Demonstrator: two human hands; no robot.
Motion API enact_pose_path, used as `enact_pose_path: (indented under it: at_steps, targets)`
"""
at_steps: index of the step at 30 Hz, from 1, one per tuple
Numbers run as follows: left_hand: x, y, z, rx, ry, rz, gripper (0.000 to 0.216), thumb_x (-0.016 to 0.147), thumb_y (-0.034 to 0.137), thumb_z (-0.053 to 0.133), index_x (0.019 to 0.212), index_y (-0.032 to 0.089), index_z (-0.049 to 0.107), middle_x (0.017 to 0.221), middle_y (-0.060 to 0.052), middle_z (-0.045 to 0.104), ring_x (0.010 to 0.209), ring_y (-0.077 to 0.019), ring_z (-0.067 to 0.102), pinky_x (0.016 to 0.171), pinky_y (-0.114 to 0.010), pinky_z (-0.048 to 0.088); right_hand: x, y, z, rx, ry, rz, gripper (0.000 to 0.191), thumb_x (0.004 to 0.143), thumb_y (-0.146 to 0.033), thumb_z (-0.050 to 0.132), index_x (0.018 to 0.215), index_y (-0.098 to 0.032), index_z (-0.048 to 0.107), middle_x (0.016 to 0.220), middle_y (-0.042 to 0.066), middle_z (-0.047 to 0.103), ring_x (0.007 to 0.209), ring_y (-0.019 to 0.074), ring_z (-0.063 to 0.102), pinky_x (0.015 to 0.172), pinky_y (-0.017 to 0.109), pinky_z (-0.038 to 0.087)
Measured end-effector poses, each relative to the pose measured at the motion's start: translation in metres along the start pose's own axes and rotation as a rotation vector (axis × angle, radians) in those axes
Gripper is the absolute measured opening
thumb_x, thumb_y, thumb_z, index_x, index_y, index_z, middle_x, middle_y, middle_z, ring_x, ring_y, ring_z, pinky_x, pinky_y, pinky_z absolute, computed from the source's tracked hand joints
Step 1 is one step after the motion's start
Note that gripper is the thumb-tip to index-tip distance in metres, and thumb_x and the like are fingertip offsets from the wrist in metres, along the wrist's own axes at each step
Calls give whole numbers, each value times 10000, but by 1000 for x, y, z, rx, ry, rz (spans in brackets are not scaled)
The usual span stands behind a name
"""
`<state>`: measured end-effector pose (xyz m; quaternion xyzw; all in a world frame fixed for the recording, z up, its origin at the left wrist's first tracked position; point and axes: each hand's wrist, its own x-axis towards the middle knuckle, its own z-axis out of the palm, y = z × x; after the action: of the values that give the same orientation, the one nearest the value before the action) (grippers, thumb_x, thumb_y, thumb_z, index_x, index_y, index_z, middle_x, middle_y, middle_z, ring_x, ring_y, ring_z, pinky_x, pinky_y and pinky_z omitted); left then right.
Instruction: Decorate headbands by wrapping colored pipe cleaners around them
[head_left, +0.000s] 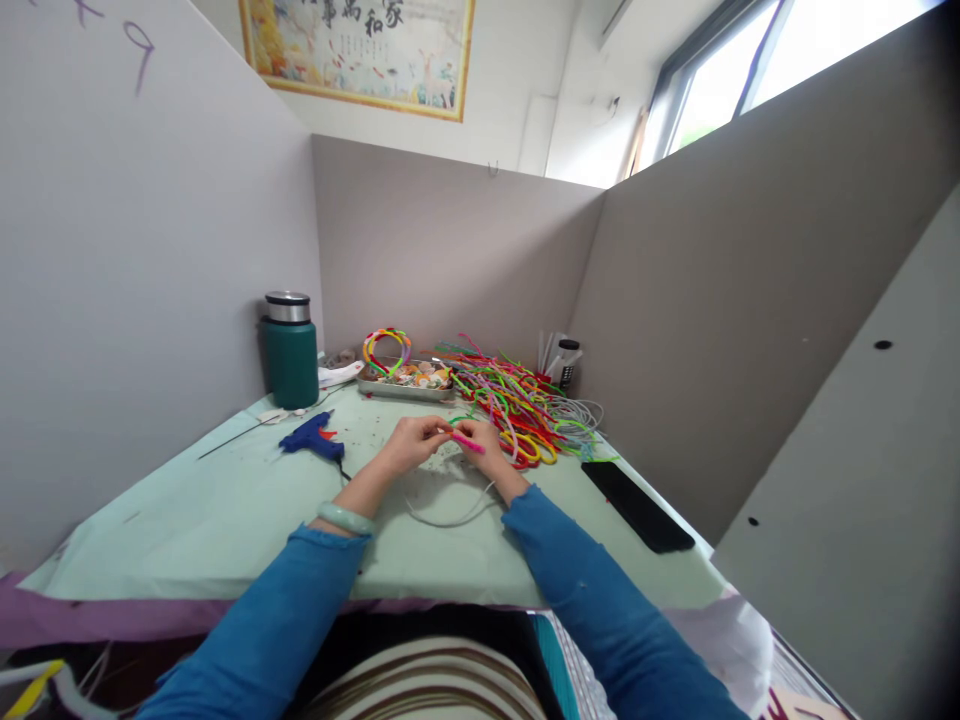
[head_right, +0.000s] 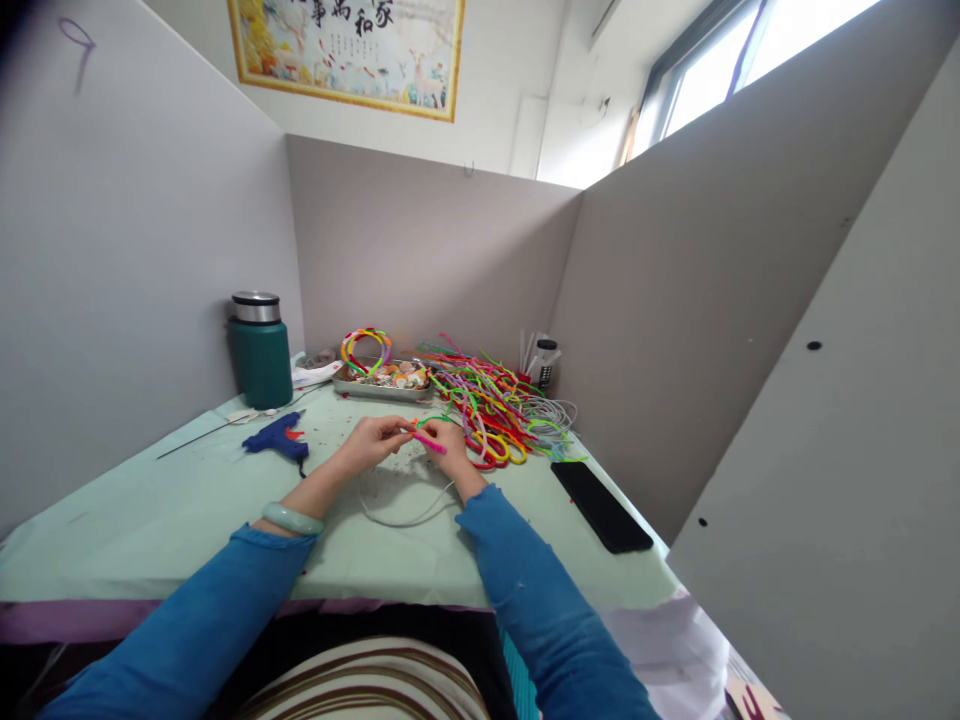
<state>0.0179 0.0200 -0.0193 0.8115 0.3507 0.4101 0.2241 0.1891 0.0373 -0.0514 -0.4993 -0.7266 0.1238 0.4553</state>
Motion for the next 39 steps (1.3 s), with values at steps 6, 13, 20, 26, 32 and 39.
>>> enact_pose_path:
  at_steps: [6,13,20,26,32,39]
  targets:
    - [3,-2,-4,65,129,-45,275,765,360,533,815,140,691,549,9,590,513,-94,491,534,-194,358,-1,1,4,169,-58,-32,263,740,-423,584,685,-174,648,637,-6,575,602,123,472,545,222,330]
    - [6,-2,-8,131,186,-146,335,783,410,481,734,153,691,498,21,539,501,-98,449,525,-210,322,0,-1,-3,313,-217,41,306,698,-438,626,617,-143,632,549,-22,492,535,99,409,515,227,309]
    - [5,1,-15,117,208,-288,309,737,409,511,643,151,653,481,25,508,504,-99,432,508,-218,298,-3,-14,-15,314,-285,20,306,693,-438,638,617,-141,649,552,-17,492,526,94,406,504,228,309]
    - [6,-3,-13,-265,133,-445,286,728,419,533,673,141,574,461,63,385,386,-53,286,407,-213,209,-2,-12,-19,322,-272,60,318,703,-444,628,664,-130,651,555,-22,502,526,84,399,492,210,294]
    - [6,-8,-10,-586,45,-523,236,740,370,584,715,146,515,541,67,391,355,-19,226,368,-202,175,-2,-10,-22,331,-237,66,341,700,-466,629,647,-129,633,545,-32,472,512,75,366,481,210,270]
    - [7,-7,-9,-458,79,-596,241,783,375,544,733,139,537,531,63,397,346,-25,245,356,-203,186,-1,-9,-20,364,-284,94,306,683,-429,650,725,-127,669,596,-12,553,543,87,428,529,210,333]
